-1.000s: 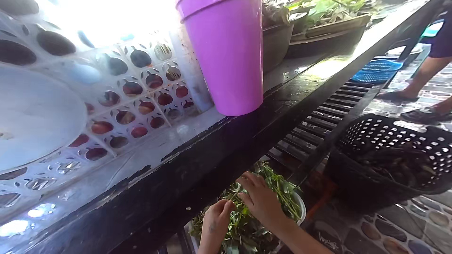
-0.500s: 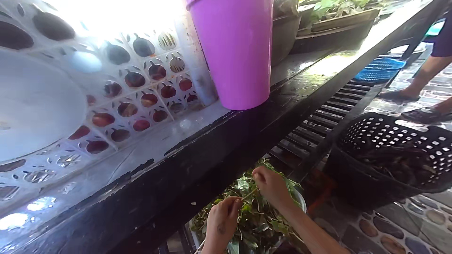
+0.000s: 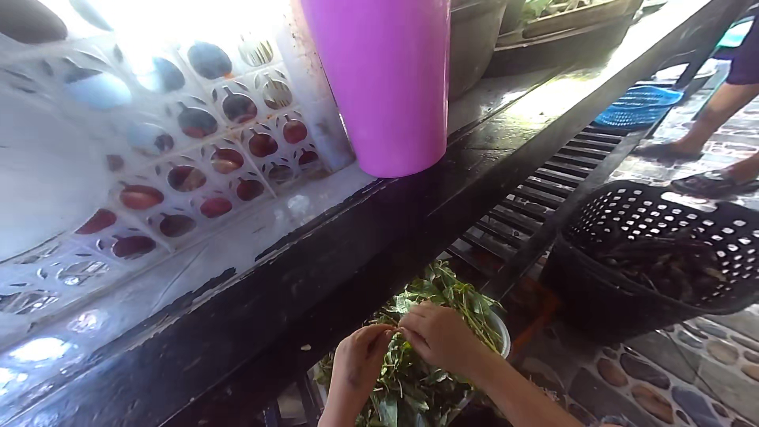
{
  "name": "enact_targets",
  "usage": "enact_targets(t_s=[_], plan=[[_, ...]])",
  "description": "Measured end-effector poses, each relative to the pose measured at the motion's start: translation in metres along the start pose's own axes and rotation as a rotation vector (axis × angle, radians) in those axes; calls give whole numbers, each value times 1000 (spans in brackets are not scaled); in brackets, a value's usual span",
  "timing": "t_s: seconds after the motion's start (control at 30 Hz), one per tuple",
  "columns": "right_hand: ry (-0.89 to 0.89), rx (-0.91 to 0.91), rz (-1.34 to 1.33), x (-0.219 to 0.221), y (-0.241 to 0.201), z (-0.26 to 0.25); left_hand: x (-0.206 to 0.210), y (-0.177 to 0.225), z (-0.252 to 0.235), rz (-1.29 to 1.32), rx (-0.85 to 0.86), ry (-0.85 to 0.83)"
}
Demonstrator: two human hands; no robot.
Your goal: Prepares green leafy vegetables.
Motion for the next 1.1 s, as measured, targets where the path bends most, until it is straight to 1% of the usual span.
enact_targets(t_s=[0.03,0.07,0.13,0.17,0.23,0.27,0.3,0.33,0.37,0.43,0.53,0.63,0.7,0.8,0.97,1.1], plan=[[8,70,-46,-6,3,-1,-2,2,1,-5,2,10],[35,186,-109,-17,8,-2,-5,1,1,13,-3,18],[201,398,-216,-51,26,-4,-16,-5,4,69,-26,67],[309,466,-293,-68,36,-4,-21,-11,5,129,-33,97],[487,598,-560,-83,51,3,-28,-27,9,264,-57,120],[516,683,-727,-80,54,6,-29,-34,10,321,-72,106],[504,759,-880,-73,53,9,-30,-41,10,372,-79,89],[454,798,-979,-65,50,10,-30,-46,10,416,-97,76],[391,798,-1012,-57,46,10,-32,-50,10,440,-118,70],[252,687,-914,-45,35,4,-37,-56,12,478,-169,85],[106,505,-572,-39,29,1,-42,-65,15,519,-225,138],[18,421,-265,-33,22,0,-44,-70,16,524,-247,173],[17,353,-155,-29,17,0,-43,-71,16,517,-249,169],[75,224,-52,-24,10,-1,-40,-68,15,516,-231,151],[104,134,49,-19,6,0,-40,-65,14,535,-218,156],[117,97,105,-16,6,2,-41,-65,15,509,-219,153]])
Point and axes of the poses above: each hand's wrist, its own z-axis away from the middle knuckle, its own x-axis out of the palm, y = z × x, the point moved 8 cm from there along -z, towards the middle knuckle, and after that the axes turned 15 degrees about -z, right-handed, at the moved point
